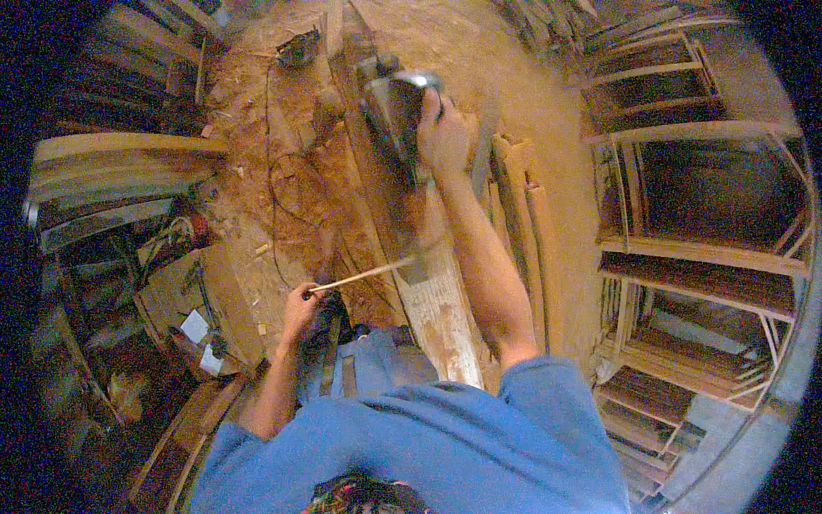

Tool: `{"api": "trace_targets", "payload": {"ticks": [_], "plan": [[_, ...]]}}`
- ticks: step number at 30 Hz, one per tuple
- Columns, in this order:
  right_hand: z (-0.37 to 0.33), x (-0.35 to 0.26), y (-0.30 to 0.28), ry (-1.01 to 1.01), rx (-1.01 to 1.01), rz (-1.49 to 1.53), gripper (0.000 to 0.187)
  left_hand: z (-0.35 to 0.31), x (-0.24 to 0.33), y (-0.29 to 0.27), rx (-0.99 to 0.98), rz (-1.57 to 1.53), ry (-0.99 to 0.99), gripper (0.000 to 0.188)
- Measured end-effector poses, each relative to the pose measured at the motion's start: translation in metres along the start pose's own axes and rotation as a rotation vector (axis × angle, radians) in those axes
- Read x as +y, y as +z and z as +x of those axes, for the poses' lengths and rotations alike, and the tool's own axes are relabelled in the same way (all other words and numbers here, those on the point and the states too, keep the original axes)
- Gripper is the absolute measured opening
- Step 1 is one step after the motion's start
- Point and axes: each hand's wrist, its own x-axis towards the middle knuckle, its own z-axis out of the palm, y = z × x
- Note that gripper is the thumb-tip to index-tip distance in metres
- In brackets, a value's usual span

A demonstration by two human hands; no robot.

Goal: The person measures several wooden planks using a tape measure, then uses an electric sander to smooth the surface of a plank. The person handles the wood and tools directly.

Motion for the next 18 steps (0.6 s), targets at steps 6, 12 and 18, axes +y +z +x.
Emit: {"api": "trace_targets", "payload": {"ticks": [6, 12, 18], "plan": [[0.152, -0.045, 0.085, 0.033, -0.019, -0.075, 0.072, 0.018, 0.072, -0.001, 0.017, -0.056, 0.080, 0.023], [0.186, -0.056, 0.106, 0.074, -0.105, 0.032, 0.073, 0.023, 0.077, -0.006, -0.018, -0.118, 0.081, 0.021], [0.047, -0.008, 0.041, 0.006, -0.023, 0.012, 0.065, 0.013, 0.013, -0.021, 0.114, -0.008, 0.079, 0.020]]}}
